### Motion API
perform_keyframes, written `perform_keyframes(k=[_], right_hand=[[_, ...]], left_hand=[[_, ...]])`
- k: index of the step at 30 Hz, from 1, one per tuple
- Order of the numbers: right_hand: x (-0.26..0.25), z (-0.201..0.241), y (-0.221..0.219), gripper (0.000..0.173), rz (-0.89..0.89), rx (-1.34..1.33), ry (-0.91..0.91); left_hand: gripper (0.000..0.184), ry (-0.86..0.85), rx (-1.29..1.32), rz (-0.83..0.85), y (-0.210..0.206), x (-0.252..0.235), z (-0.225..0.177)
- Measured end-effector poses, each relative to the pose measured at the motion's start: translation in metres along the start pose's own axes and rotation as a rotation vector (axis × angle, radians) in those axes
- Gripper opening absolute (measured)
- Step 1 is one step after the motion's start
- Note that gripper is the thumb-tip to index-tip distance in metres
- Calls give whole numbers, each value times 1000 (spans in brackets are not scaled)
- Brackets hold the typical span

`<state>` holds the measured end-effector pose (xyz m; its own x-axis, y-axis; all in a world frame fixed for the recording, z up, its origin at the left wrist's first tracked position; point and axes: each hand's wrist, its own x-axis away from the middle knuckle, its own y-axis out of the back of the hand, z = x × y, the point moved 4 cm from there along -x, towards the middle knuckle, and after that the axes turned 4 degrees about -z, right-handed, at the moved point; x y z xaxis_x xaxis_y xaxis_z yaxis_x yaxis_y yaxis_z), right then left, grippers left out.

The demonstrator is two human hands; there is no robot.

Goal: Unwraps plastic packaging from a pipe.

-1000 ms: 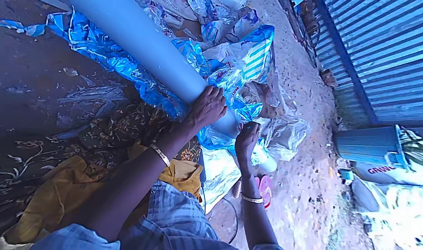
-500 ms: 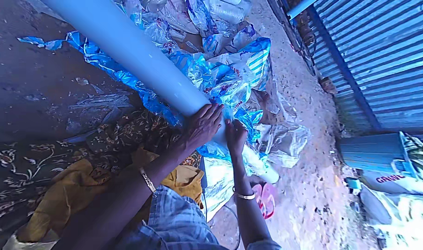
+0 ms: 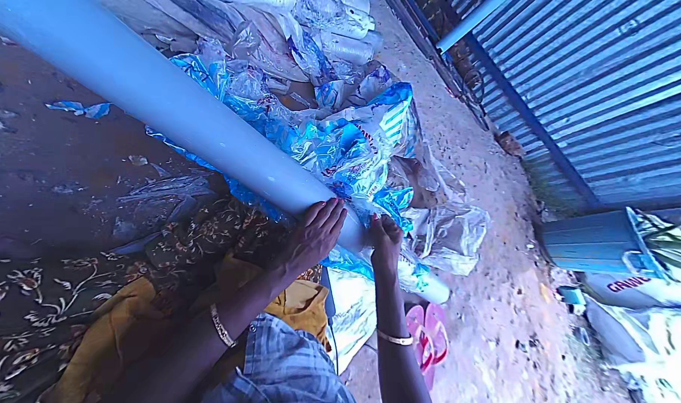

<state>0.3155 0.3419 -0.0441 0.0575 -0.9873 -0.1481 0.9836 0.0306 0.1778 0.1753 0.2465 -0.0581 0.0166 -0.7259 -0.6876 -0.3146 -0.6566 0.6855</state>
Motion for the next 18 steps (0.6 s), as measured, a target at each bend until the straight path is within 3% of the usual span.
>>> perform_keyframes(k=[2,4,7,9,11,13,15,18], right_hand=[[13,9,9,24,127,42,84],[18,23,18,12,288,213,208],[14,50,25,37,539,594,321],[6,70,20,34,567,697,386],[-2,88,2,29,498,660,473],[-11,102,-23,26,457,566,529],[-15,104,-42,24,499,536,532],[-9,91,-52,32,554,585,532]], left_hand=[[30,46,71,-69,30,-5,10],[32,181,-25,-224,73,-13,48],[49,591,-14,-496,148,-18,146],[76,927,239,-769,177,-11,205],[79,1276,594,-859,176,-9,229],[71,1481,879,-715,153,-13,230],[70,1496,1077,-620,124,-18,225],[72,1453,1178,-608,96,-31,231]])
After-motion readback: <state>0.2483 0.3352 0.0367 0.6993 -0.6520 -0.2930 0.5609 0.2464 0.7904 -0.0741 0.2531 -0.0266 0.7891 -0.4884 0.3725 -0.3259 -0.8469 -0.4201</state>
